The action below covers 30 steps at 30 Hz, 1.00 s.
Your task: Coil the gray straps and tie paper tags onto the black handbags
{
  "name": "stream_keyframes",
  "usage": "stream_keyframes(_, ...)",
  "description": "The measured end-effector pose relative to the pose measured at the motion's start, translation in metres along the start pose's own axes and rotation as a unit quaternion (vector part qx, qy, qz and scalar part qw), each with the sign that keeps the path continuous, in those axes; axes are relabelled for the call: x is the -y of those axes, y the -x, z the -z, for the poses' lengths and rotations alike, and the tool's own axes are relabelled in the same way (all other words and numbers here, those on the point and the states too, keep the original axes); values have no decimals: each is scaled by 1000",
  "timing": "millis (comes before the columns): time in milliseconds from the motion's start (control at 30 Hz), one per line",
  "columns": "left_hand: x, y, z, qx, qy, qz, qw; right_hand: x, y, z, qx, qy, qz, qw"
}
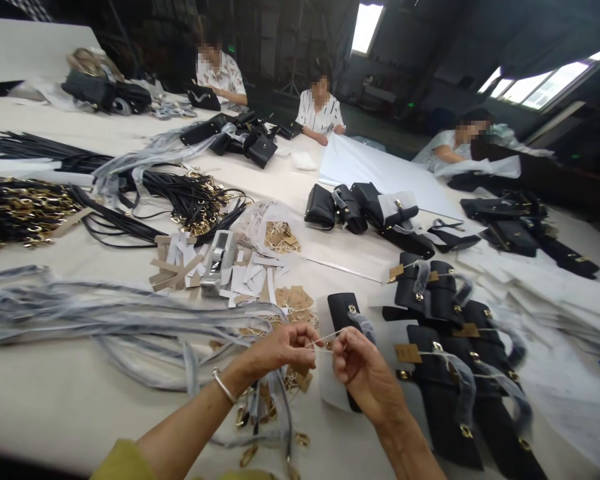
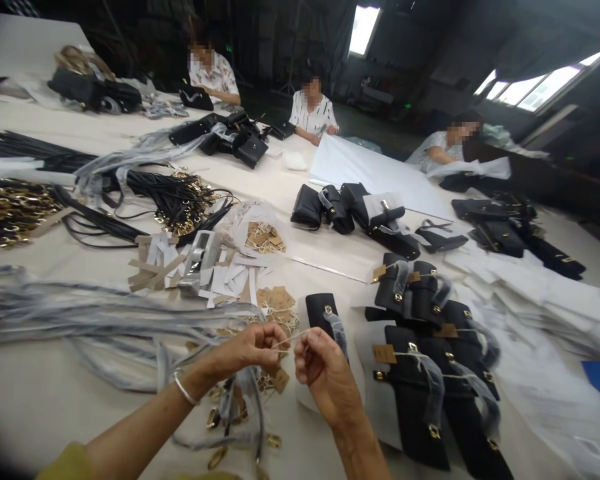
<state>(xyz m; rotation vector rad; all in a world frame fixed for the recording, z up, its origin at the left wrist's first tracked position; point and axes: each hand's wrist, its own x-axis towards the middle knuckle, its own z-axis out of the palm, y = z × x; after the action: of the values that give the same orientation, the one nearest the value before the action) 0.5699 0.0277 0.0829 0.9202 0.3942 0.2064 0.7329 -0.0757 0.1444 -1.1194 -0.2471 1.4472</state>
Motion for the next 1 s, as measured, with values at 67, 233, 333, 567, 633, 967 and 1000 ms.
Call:
stream_keyframes(67, 2, -1, -2, -8, -5, 10, 1000, 1, 6, 12, -2, 10, -15, 1000)
stream_keyframes(233, -5, -6, -14, -2, -61, 42, 997, -1, 21, 34, 33, 93, -67, 993)
stream_keyframes(333, -2, -19, -22, -44, -101, 31, 993, 4, 26, 50, 16, 133, -54, 989)
stream_keyframes(567, 8, -75, -27, -135, -358, 33, 924, 36, -9, 110, -237, 473, 109, 841)
stream_keyframes(633, 5, -90, -29, -135, -373, 24, 918, 36, -29, 119, -184, 492, 97, 845)
stream_keyframes(967, 16, -123, -39, -100, -246, 22, 964, 38, -66, 111, -10, 424, -5, 905)
stream_keyframes(1000, 17, -123, -40, -95, -231, 27, 968, 39, -65, 112, -1, 421, -10, 907)
